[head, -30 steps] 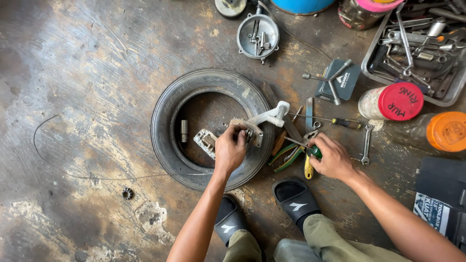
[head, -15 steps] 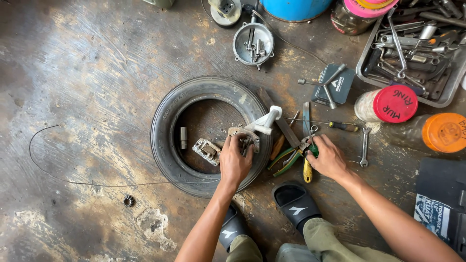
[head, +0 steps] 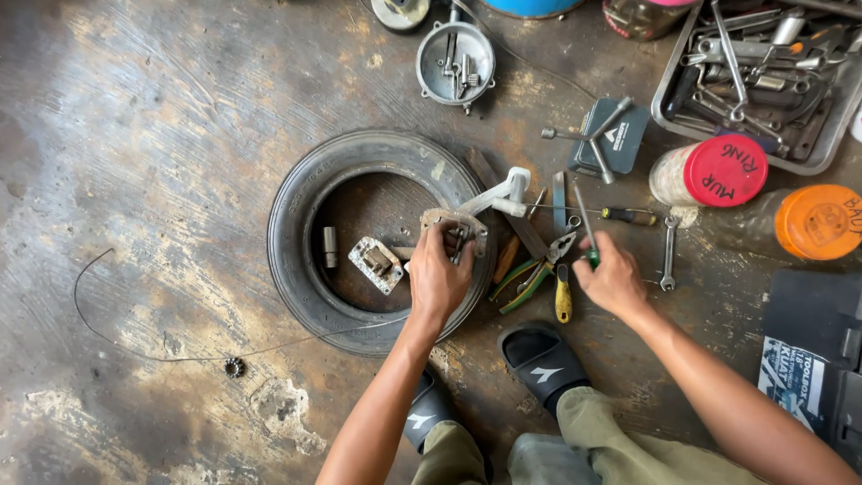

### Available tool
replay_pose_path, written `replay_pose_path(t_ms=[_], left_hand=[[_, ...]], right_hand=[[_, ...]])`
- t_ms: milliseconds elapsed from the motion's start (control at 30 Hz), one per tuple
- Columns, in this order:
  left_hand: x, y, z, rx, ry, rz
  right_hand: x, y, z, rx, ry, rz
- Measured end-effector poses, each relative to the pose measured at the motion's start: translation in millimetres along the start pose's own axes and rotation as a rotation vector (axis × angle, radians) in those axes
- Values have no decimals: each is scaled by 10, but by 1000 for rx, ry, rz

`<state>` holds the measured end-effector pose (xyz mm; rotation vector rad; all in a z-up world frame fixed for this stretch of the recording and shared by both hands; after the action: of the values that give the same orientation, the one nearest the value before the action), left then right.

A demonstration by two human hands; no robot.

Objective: The recorder is repairing and assembling a motorcycle component (likely a throttle or brake assembly) using hand tools, using a tire on the floor as a workbench.

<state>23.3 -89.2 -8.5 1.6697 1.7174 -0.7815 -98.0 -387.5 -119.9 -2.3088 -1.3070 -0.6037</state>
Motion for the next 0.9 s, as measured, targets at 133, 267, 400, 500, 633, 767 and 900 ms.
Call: replay_pose_path(t_ms=[133,267,400,500,633,767,900], left_hand=[[-90,37,-46,43,-35,-1],[-101,1,-61,53,-23,-4],[-117,-1,-115,34,-47,55],[-104,1,-141,13,-102,84],[48,-21,-144,-56,-183,74],[185,54,-332,-133,-195,9],[183,105,-613,-112,-301,-65]], right_hand=[[-533,51,236,-8,-49,68],[-90,-184,160,130,49,136],[72,-275,165,-38,9,-64],[304,-246,46,-22,-56,-412],[562,-237,91,289,-190,-883],[538,-145,280,344,-275,-832],[739,-118,-13,321,-149,-934]])
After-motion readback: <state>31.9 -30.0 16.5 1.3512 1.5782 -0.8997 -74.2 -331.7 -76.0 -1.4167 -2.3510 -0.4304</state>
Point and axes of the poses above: each hand's wrist, its own y-axis towards the middle knuckle, its own z-axis out of the palm, x = y × z, the point moved 4 cm from there along y, towards the middle knuckle, and after that the axes turned 12 degrees about -x, right-handed, at the moved point
